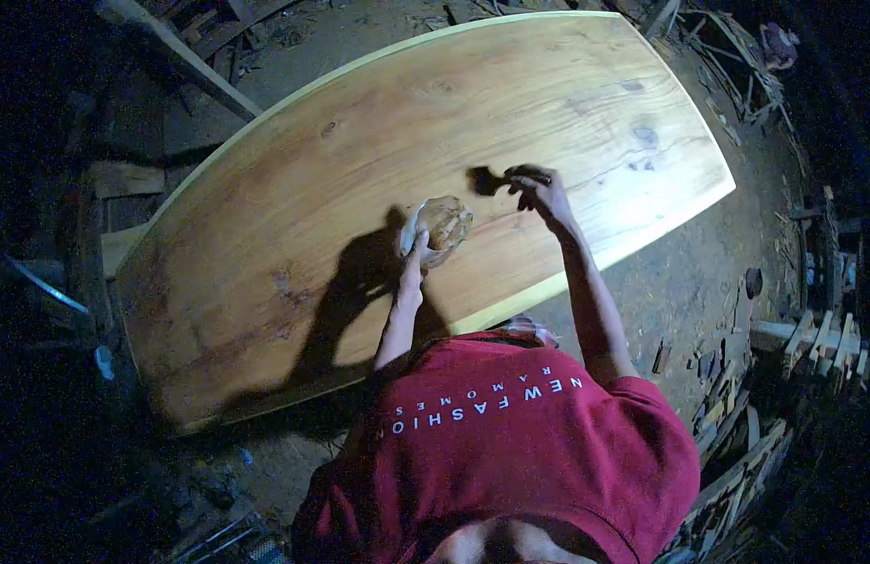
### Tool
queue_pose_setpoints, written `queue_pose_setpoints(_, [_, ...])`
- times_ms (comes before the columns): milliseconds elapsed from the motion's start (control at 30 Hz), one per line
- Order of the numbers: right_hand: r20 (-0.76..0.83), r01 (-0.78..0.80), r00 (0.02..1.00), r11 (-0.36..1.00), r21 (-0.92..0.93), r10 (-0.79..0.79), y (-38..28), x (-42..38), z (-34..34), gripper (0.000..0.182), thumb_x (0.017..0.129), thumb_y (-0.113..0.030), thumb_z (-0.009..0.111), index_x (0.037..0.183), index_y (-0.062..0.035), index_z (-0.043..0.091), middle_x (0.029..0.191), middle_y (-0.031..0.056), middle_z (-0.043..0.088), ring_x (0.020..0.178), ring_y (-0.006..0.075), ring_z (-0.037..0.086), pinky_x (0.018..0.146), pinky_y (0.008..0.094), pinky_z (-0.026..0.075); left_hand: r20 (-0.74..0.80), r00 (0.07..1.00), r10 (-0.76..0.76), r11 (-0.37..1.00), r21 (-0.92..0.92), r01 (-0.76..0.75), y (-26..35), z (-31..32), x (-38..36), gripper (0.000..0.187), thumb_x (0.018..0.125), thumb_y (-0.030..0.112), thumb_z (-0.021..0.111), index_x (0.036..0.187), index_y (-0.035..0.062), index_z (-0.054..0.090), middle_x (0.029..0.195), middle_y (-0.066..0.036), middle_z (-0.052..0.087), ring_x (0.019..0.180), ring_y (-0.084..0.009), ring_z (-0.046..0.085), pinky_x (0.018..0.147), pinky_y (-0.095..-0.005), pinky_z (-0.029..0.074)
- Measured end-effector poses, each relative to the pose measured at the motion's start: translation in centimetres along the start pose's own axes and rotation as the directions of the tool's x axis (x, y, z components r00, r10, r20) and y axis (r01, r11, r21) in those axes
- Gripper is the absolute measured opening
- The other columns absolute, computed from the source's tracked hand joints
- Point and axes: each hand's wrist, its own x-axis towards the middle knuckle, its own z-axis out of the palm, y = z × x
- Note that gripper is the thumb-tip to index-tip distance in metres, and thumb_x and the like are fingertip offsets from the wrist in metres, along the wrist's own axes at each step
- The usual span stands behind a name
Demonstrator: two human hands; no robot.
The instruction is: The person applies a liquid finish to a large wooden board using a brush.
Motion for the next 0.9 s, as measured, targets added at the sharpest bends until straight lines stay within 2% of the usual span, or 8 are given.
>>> queue_pose_setpoints(100, [-0.089, 0.177, 0.976, 0.959, -0.220, -0.200, 3.7, 5.3, -2.6, 0.018, 0.080, -0.015, 0.056, 0.092, -0.0050, 0.065, 0.069, 0.0088, 0.064, 0.048, 0.0159, 0.056, 0.041, 0.0265, 0.042, -0.052, 0.998, -0.034, 0.999, -0.026, 0.032, 1.3, 0.9, -1.5, 0.074, 0.072, 0.058, 0.060, 0.131, 0.0206, 0.036, 0.134, -0.002, 0.035, 0.121, -0.0176, 0.033, 0.092, -0.0457, 0.031])
queue_pose_setpoints(167, [-0.039, 0.207, 0.897, 0.496, -0.843, -0.440, 5.5, 8.1, -3.1, 0.022, 0.079, -0.020, 0.055, 0.091, -0.0049, 0.064, 0.074, 0.0150, 0.064, 0.066, 0.0285, 0.062, 0.049, 0.0339, 0.047, -0.095, 0.995, -0.037, 0.998, -0.049, 0.032, 1.1, 1.3, -2.2, 0.066, 0.076, 0.056, 0.056, 0.131, 0.0239, 0.038, 0.136, 0.001, 0.034, 0.124, -0.0161, 0.031, 0.097, -0.0449, 0.025])
queue_pose_setpoints(267, [0.037, 0.178, 0.929, 0.360, -0.916, -0.367, 10.4, 11.6, -3.1, 0.014, 0.074, -0.018, 0.055, 0.077, -0.0052, 0.060, 0.072, 0.0183, 0.061, 0.065, 0.0350, 0.060, 0.053, 0.0410, 0.047, -0.142, 0.988, -0.066, 0.997, -0.056, 0.058, -0.1, 1.7, -2.1, 0.055, 0.081, 0.055, 0.049, 0.130, 0.0290, 0.042, 0.138, 0.005, 0.033, 0.127, -0.0136, 0.028, 0.101, -0.0426, 0.021])
queue_pose_setpoints(600, [0.162, 0.341, 0.916, 0.501, -0.796, -0.366, 12.6, 12.6, 2.7, 0.020, 0.078, -0.022, 0.053, 0.068, -0.0049, 0.058, 0.065, 0.0206, 0.059, 0.059, 0.0389, 0.057, 0.052, 0.0458, 0.046, -0.212, 0.976, 0.047, 0.991, -0.115, -0.072, -2.3, 2.8, -1.3, 0.067, 0.075, 0.052, 0.061, 0.129, 0.0245, 0.034, 0.127, -0.001, 0.042, 0.115, -0.0171, 0.041, 0.093, -0.0409, 0.031])
queue_pose_setpoints(667, [0.188, 0.398, 0.852, 0.372, -0.838, -0.489, 14.2, 14.0, 0.9, 0.018, 0.078, -0.020, 0.055, 0.075, -0.0032, 0.061, 0.068, 0.0175, 0.061, 0.054, 0.0316, 0.059, 0.046, 0.0402, 0.046, -0.176, 0.983, -0.049, 0.992, -0.122, 0.028, -3.3, 2.2, 0.3, 0.054, 0.085, 0.050, 0.046, 0.133, 0.0286, 0.037, 0.140, 0.001, 0.028, 0.132, -0.0183, 0.018, 0.101, -0.0482, 0.021])
queue_pose_setpoints(733, [0.137, 0.142, 0.986, 0.891, -0.431, -0.091, 13.1, 14.4, -1.4, 0.019, 0.080, -0.015, 0.054, 0.091, -0.0027, 0.064, 0.071, 0.0121, 0.064, 0.051, 0.0201, 0.060, 0.040, 0.0317, 0.043, -0.162, 0.987, -0.022, 0.995, -0.098, 0.006, -1.9, 3.7, -0.6, 0.054, 0.084, 0.050, 0.048, 0.133, 0.0284, 0.037, 0.140, 0.001, 0.028, 0.132, -0.0178, 0.019, 0.102, -0.0482, 0.020])
queue_pose_setpoints(767, [0.129, 0.007, 0.992, 0.985, -0.172, 0.016, 10.8, 13.6, -2.9, 0.025, 0.083, -0.011, 0.050, 0.103, -0.0035, 0.062, 0.073, 0.0077, 0.064, 0.050, 0.0121, 0.058, 0.037, 0.0234, 0.039, -0.146, 0.989, 0.010, 0.997, -0.077, -0.021, -1.4, 4.4, -0.9, 0.055, 0.083, 0.050, 0.049, 0.133, 0.0283, 0.037, 0.140, 0.001, 0.029, 0.131, -0.0174, 0.019, 0.102, -0.0483, 0.019])
queue_pose_setpoints(900, [-0.074, -0.243, 0.966, 0.969, 0.047, 0.246, 9.5, 13.1, -8.9, 0.020, 0.082, -0.009, 0.051, 0.097, -0.0036, 0.063, 0.067, 0.0087, 0.064, 0.043, 0.0120, 0.055, 0.033, 0.0198, 0.034, -0.184, 0.981, 0.055, 0.995, -0.071, -0.070, -1.4, 5.5, -0.6, 0.058, 0.078, 0.051, 0.058, 0.126, 0.0233, 0.042, 0.129, 0.000, 0.041, 0.120, -0.0152, 0.035, 0.095, -0.0453, 0.029])
